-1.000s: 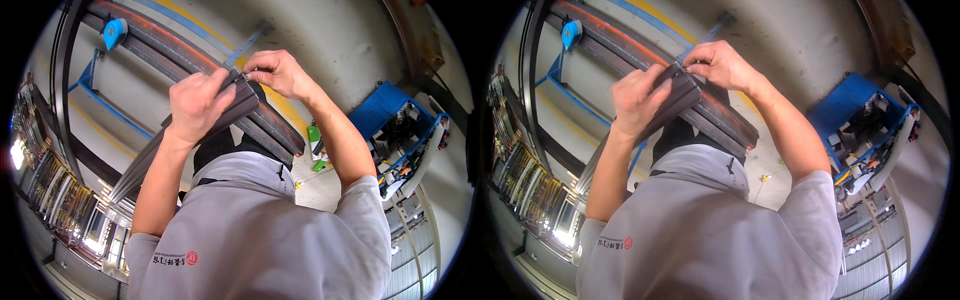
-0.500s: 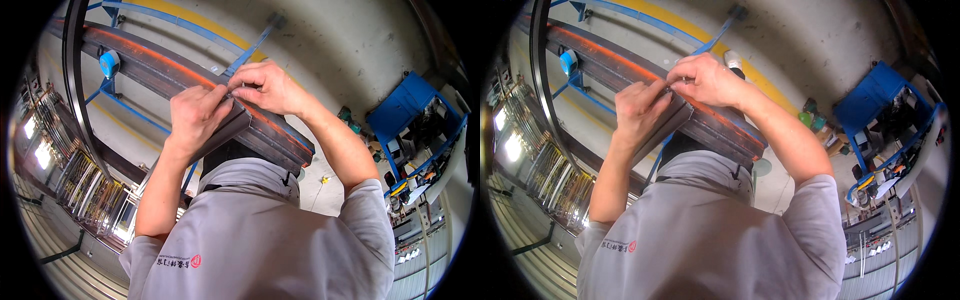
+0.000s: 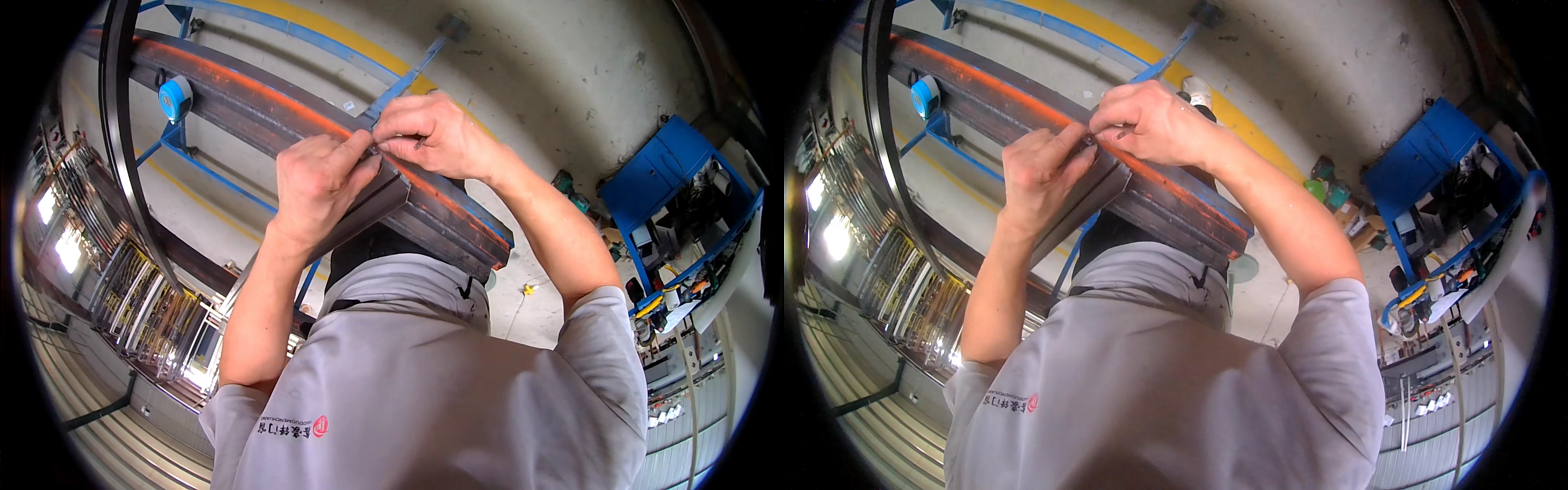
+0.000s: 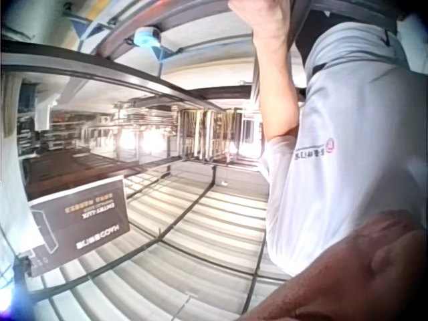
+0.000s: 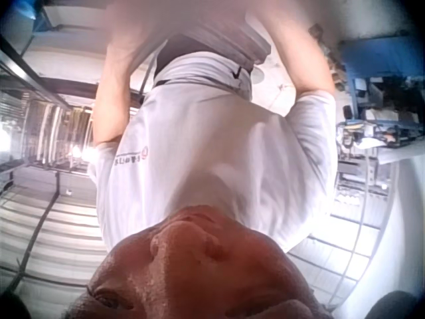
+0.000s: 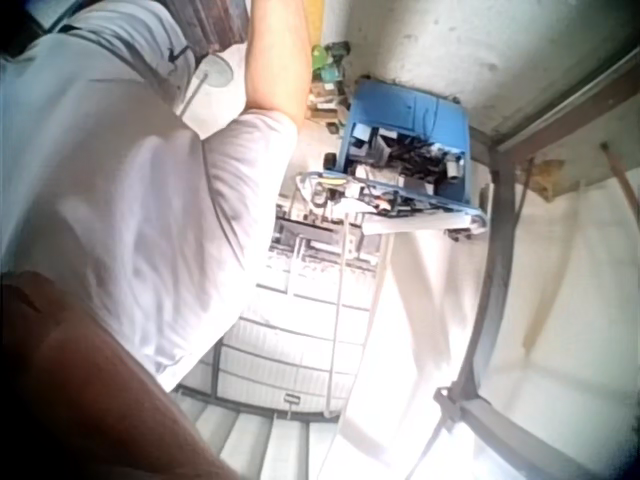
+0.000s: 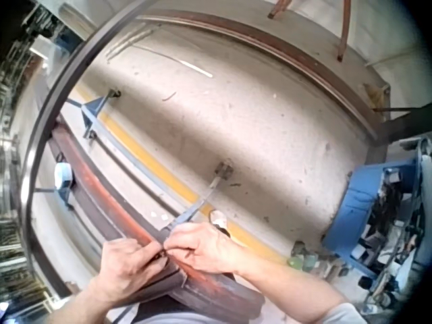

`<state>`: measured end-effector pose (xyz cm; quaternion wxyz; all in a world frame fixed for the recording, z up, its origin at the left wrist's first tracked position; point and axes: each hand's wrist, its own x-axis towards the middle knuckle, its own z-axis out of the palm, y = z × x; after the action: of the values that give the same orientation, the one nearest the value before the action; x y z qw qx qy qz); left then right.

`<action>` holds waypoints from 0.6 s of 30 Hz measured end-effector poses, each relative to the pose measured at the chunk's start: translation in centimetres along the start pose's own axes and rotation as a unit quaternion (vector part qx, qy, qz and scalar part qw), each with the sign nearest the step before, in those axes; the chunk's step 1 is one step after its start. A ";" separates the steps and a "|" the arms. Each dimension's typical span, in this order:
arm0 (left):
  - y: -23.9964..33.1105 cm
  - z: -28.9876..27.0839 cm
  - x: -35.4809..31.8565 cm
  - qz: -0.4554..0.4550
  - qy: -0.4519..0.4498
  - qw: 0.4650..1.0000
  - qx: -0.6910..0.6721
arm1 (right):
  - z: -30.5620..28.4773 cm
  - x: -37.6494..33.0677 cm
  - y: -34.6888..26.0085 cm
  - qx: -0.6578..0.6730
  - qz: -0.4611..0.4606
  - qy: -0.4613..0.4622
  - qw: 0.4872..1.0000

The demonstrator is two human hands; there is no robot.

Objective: The person assembles a metal frame structure by inserting small metal brackets into the grooves of long metal profiles. They use a screwdriver to tighten screws into the brackets, securing the pieces together. The person handles multiple profiles and brackets, aligning them and fastening them to form a larger frame.

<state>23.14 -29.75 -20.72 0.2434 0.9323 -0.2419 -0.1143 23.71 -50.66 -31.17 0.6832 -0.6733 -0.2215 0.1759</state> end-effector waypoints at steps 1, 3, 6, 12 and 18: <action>-0.1 0.0 -0.1 0.005 0.001 1.000 -0.005 | 0.1 0.0 -0.1 0.014 0.014 0.001 1.000; -0.2 0.0 -0.1 0.011 -0.003 1.000 0.001 | 0.2 -0.1 -0.3 0.040 0.041 0.001 0.998; 0.2 -0.1 0.2 0.008 -0.011 1.000 0.022 | 0.4 0.2 0.2 0.106 0.108 -0.017 0.988; -0.1 -0.1 0.0 -0.006 -0.007 1.000 0.005 | -0.5 1.2 0.0 0.312 0.278 -0.081 0.905; -0.1 0.1 0.0 0.001 -0.005 1.000 0.024 | 0.0 1.0 -0.1 0.363 0.320 -0.099 0.870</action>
<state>23.13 -29.76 -20.85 0.2194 0.9372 -0.2463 -0.1131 24.53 -50.16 -30.99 0.7598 -0.3913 0.0190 0.5189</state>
